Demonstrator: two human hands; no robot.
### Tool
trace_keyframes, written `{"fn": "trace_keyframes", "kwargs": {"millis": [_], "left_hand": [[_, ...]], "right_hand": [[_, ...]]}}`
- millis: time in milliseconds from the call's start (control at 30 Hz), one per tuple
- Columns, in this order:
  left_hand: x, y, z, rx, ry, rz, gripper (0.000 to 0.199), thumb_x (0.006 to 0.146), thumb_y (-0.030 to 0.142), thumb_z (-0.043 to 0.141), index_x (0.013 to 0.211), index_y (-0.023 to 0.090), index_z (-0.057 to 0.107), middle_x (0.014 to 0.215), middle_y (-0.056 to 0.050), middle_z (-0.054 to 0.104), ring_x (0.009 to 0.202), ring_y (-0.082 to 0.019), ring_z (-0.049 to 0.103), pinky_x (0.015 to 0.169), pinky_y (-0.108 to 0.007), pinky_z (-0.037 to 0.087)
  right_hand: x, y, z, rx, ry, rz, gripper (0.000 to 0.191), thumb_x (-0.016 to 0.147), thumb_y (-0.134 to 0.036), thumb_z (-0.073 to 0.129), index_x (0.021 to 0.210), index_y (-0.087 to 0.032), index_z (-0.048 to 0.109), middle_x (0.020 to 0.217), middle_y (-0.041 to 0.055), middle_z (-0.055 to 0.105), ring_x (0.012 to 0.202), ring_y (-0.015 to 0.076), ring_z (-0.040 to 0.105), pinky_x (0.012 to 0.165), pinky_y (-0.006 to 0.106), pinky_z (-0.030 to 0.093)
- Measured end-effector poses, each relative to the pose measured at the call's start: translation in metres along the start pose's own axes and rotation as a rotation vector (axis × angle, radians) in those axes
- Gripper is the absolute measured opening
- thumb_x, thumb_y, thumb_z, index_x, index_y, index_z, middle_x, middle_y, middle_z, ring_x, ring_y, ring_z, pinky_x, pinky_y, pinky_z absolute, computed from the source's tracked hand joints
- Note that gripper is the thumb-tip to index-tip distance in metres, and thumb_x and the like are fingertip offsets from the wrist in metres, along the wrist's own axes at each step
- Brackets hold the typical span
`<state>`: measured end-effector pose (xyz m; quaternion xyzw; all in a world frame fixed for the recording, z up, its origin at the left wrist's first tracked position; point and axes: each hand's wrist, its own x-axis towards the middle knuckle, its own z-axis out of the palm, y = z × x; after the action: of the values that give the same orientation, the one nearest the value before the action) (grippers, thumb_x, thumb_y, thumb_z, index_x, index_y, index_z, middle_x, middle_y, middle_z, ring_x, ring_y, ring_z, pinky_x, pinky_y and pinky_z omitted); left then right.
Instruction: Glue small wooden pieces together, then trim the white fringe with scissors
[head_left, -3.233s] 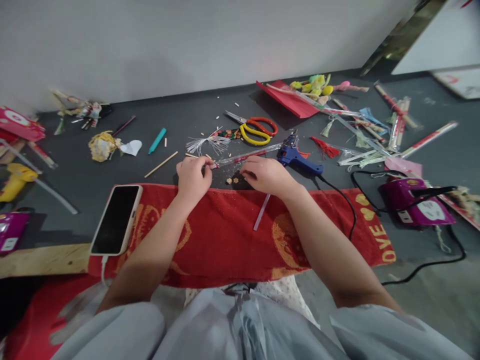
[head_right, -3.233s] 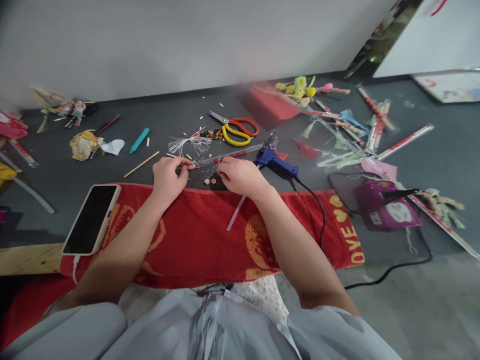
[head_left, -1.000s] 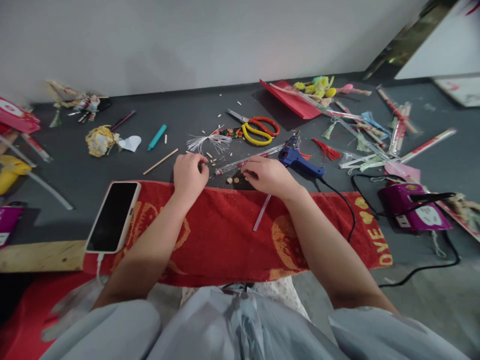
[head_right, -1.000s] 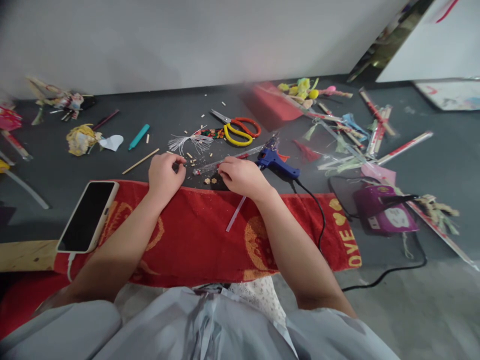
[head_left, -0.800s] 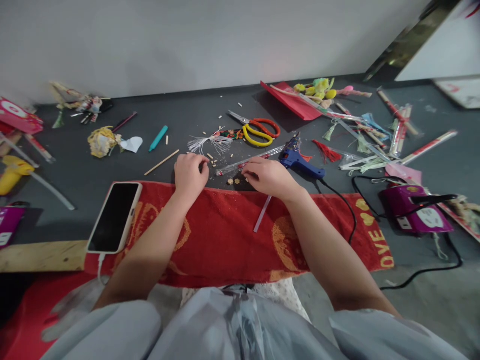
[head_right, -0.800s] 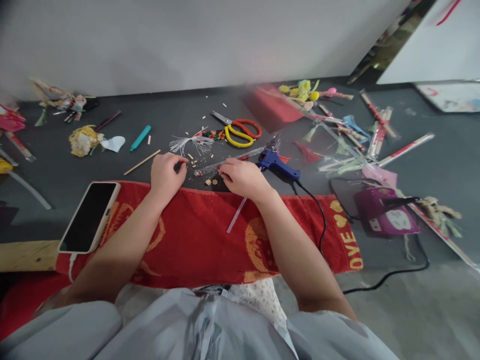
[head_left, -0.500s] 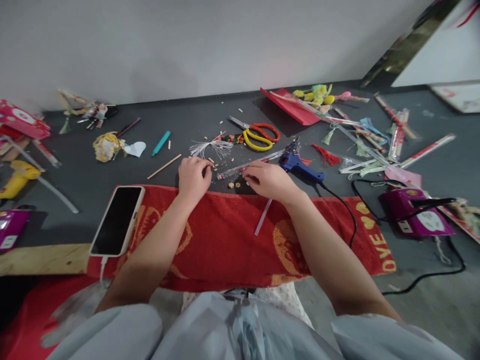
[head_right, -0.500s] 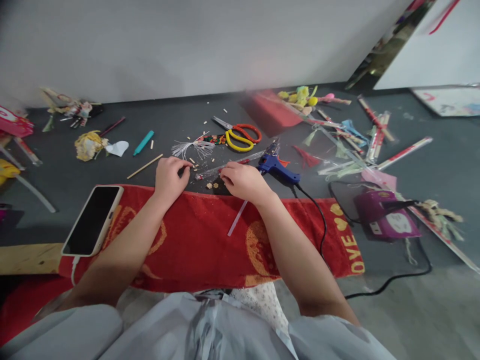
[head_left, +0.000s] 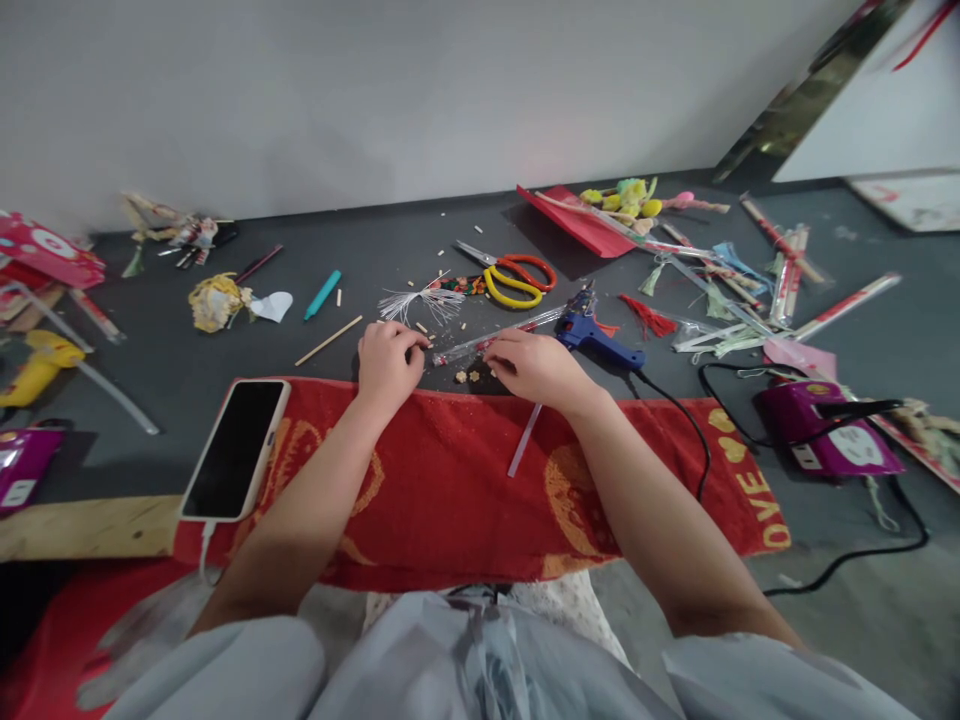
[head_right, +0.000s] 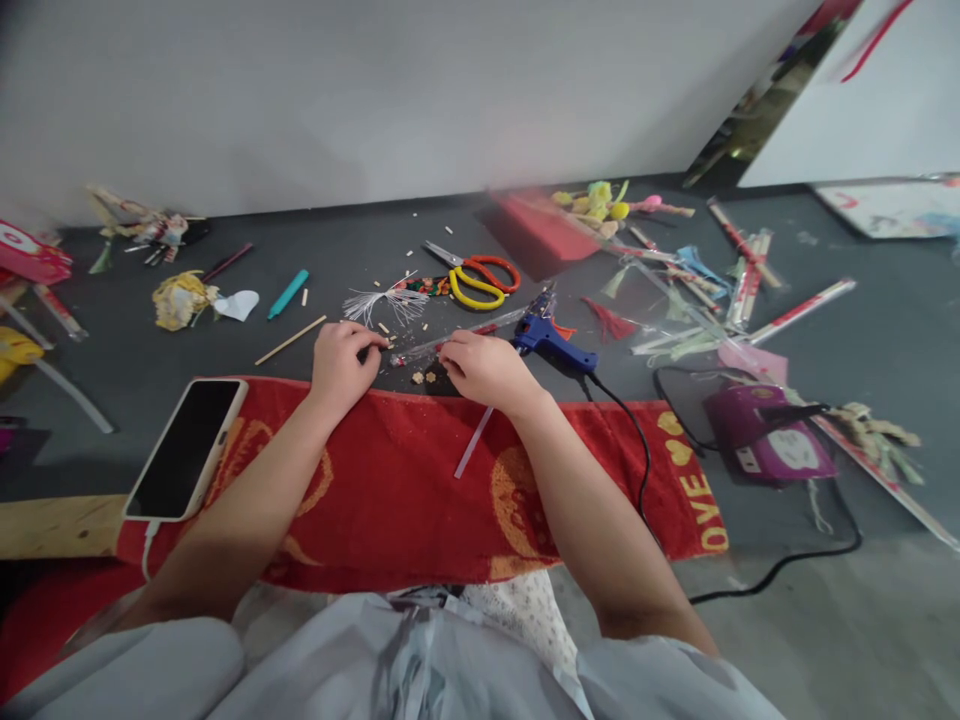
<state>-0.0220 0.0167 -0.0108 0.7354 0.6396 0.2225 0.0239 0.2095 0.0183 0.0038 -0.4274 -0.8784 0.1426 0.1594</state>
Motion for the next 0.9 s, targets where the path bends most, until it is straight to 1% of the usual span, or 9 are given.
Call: {"fn": "trace_keyframes", "kwargs": {"millis": [400,533,633,700,800,900], "left_hand": [[0.0,0.001,-0.002,-0.016,0.01,0.019,0.025,0.082,0.014,0.051,0.082,0.02,0.075,0.092,-0.008,0.07,0.097,-0.025,0.057,0.09,-0.041,0.044],[0.0,0.001,-0.001,-0.019,0.026,0.034,0.025,0.082,0.013,0.051,0.082,0.02,0.075,0.093,-0.008,0.07,0.098,-0.025,0.057,0.089,-0.041,0.044],[0.001,0.001,0.0,-0.017,0.032,0.044,0.024,0.082,0.015,0.051,0.084,0.021,0.075,0.093,-0.008,0.07,0.098,-0.025,0.057,0.09,-0.042,0.044],[0.002,0.002,0.0,-0.011,0.034,0.04,0.024,0.083,0.016,0.051,0.086,0.021,0.074,0.095,-0.008,0.07,0.099,-0.026,0.058,0.091,-0.042,0.044],[0.003,0.005,-0.001,0.009,0.026,0.022,0.024,0.084,0.017,0.051,0.092,0.02,0.073,0.1,-0.008,0.071,0.102,-0.026,0.058,0.094,-0.042,0.044],[0.005,0.01,-0.005,0.047,-0.004,0.007,0.024,0.084,0.019,0.051,0.096,0.019,0.072,0.103,-0.01,0.071,0.104,-0.027,0.059,0.095,-0.043,0.044]], "right_hand": [[0.001,0.001,0.0,-0.029,-0.001,0.002,0.028,0.09,-0.019,0.042,0.091,-0.015,0.069,0.097,0.0078,0.067,0.083,0.0151,0.058,0.066,0.027,0.035],[0.001,-0.002,-0.002,-0.071,0.036,0.083,0.029,0.09,-0.02,0.042,0.093,-0.017,0.07,0.099,0.0072,0.067,0.081,0.0146,0.058,0.063,0.027,0.032],[0.002,-0.004,-0.003,-0.133,0.051,0.157,0.029,0.091,-0.022,0.042,0.097,-0.018,0.07,0.1,0.0067,0.068,0.083,0.0156,0.06,0.06,0.028,0.03],[0.003,-0.006,-0.004,-0.167,0.054,0.205,0.031,0.094,-0.026,0.04,0.095,-0.017,0.07,0.097,0.0068,0.069,0.084,0.0165,0.061,0.059,0.029,0.027],[0.005,-0.008,-0.007,-0.185,0.049,0.258,0.04,0.099,-0.035,0.035,0.089,-0.015,0.069,0.092,0.0082,0.071,0.082,0.0172,0.062,0.057,0.03,0.024],[0.007,-0.012,-0.01,-0.19,0.029,0.292,0.044,0.099,-0.037,0.033,0.089,-0.015,0.069,0.089,0.0096,0.072,0.079,0.0181,0.063,0.056,0.03,0.021]]}}
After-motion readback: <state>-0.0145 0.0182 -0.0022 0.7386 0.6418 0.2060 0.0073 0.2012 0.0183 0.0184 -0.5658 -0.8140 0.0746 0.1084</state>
